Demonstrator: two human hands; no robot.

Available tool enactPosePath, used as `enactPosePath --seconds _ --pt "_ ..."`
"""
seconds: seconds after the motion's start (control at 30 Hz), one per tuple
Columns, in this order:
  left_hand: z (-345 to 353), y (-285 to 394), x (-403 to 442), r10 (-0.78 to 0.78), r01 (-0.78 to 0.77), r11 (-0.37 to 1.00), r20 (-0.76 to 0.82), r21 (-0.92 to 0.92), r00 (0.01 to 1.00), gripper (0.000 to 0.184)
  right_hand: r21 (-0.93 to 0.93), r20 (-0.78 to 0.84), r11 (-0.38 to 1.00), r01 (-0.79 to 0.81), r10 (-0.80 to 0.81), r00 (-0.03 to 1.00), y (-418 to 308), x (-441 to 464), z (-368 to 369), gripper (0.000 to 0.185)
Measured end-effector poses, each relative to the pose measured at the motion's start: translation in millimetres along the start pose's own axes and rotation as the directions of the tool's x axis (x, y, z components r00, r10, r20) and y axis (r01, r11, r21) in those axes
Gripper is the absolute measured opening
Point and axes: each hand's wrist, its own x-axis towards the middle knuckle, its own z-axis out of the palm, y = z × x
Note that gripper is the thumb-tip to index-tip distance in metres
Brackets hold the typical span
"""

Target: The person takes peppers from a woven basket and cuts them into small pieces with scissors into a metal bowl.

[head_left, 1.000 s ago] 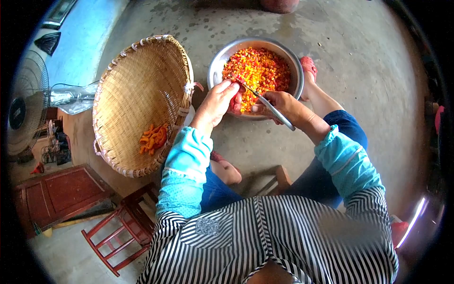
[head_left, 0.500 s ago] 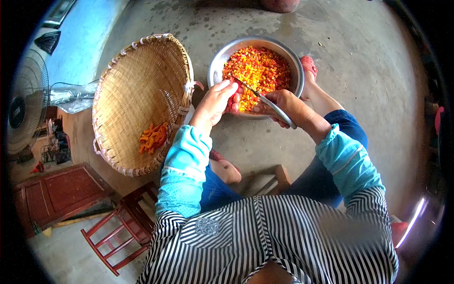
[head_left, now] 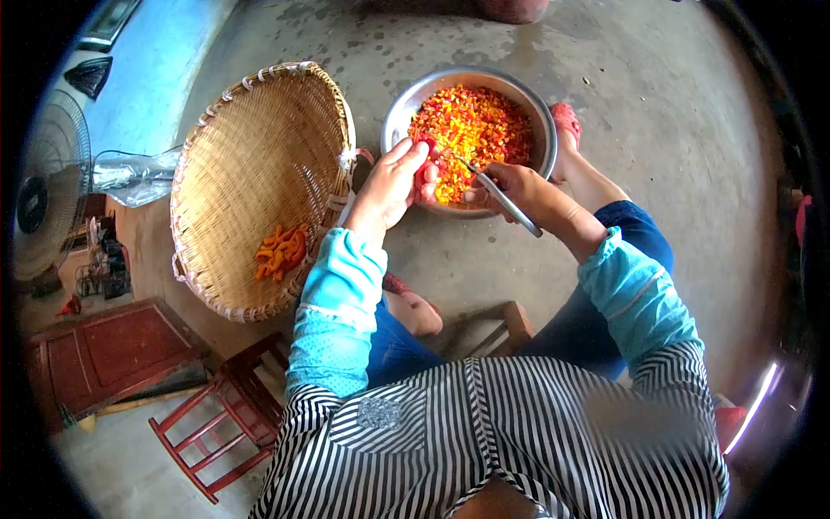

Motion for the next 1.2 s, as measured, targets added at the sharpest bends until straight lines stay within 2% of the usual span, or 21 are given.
enactPosePath --seconds 0.03,0.07,0.1,0.17,0.3,0.37,0.5,0.57,0.6,0.67,0.77,0.8,0.83,0.87,0.93,1.0,1.07,1.2 --pt "0.1 0.5 0.0 0.005 -0.004 0.999 0.045 -0.037 0.999 0.017 -0.051 0.006 0.997 0.059 -0.059 0.998 2.7 1.5 0.8 0.051" --pt "1.2 1.0 0.2 0.005 -0.003 0.999 0.046 -0.038 0.999 0.017 -0.089 0.005 0.993 0.074 -0.074 0.997 4.6 2.9 2.1 0.043" --pt "2.6 2.1 -0.1 -0.026 0.031 0.997 0.067 -0.075 0.997 0.016 -0.090 0.006 0.993 0.073 -0.073 0.997 6.2 3.3 2.3 0.043" --pt "3.4 2.0 -0.9 -0.056 0.065 0.992 0.088 -0.112 0.995 0.014 -0.201 -0.049 0.969 0.141 -0.154 0.987 8.7 3.1 2.2 0.032" --pt "2.2 -0.4 0.3 -0.035 0.041 0.996 0.077 -0.083 0.996 0.012 -0.216 -0.052 0.968 0.124 -0.139 0.989 10.6 4.1 3.1 0.027" --pt "1.3 -0.9 0.4 -0.023 0.028 0.996 0.072 -0.084 0.997 0.012 -0.286 -0.095 0.926 0.245 -0.282 0.955 25.2 12.4 7.5 0.026" --pt "-0.4 -0.6 0.5 -0.029 0.028 1.000 0.099 0.009 0.995 0.014 -0.342 -0.139 0.877 0.338 -0.403 0.905 30.4 15.1 8.9 0.025" --pt "-1.4 -0.5 1.0 -0.058 0.051 0.997 0.121 0.062 0.991 0.015 -0.253 -0.071 0.953 0.170 -0.193 0.979 4.7 1.4 1.4 0.026" --pt "-1.5 -0.5 1.0 -0.056 0.050 0.997 0.098 0.061 0.994 0.015 -0.253 -0.071 0.953 0.169 -0.193 0.979 8.3 2.7 2.4 0.026" --pt "-0.7 0.1 1.0 -0.052 0.047 0.997 0.074 0.061 0.996 0.016 -0.168 -0.158 0.966 0.198 -0.224 0.962 18.4 7.2 4.7 0.047" --pt "0.2 -0.6 1.1 -0.025 0.023 0.994 0.021 0.104 0.999 0.019 -0.170 -0.142 0.978 0.123 -0.148 0.979 11.5 5.1 1.1 0.043" --pt "-1.7 -3.2 2.6 0.006 -0.006 0.983 0.002 0.185 1.000 0.021 -0.171 -0.144 0.978 0.123 -0.148 0.978 10.0 4.5 0.7 0.043" --pt "-3.2 -5.9 3.8 0.037 -0.032 0.964 -0.015 0.263 0.999 0.022 -0.101 -0.143 0.991 0.088 -0.102 0.984 8.9 3.5 1.1 0.041" --pt "-4.5 -8.7 4.9 0.036 -0.031 0.964 -0.015 0.263 0.999 0.022 -0.030 -0.139 0.998 0.052 -0.056 0.989 8.0 2.4 1.3 0.039" --pt "-4.6 -11.3 5.7 0.032 -0.017 0.936 -0.038 0.352 0.999 0.023 -0.019 -0.089 1.000 0.023 -0.025 0.996 4.6 0.3 -1.5 0.036" --pt "-5.3 -8.9 5.1 -0.001 0.013 0.942 -0.037 0.334 0.999 0.023 -0.011 -0.040 1.000 -0.005 0.004 0.999 -1.8 -2.3 -5.6 0.034" --pt "-4.1 -5.0 3.6 -0.034 0.043 0.947 -0.035 0.317 0.999 0.024 0.046 0.040 0.993 -0.113 0.111 0.993 -9.2 -4.0 -7.3 0.035" --pt "-2.3 -0.8 0.9 -0.090 0.097 0.958 -0.037 0.272 0.995 0.025 0.075 0.059 0.994 -0.082 0.078 0.995 -3.8 -1.6 -7.0 0.038"
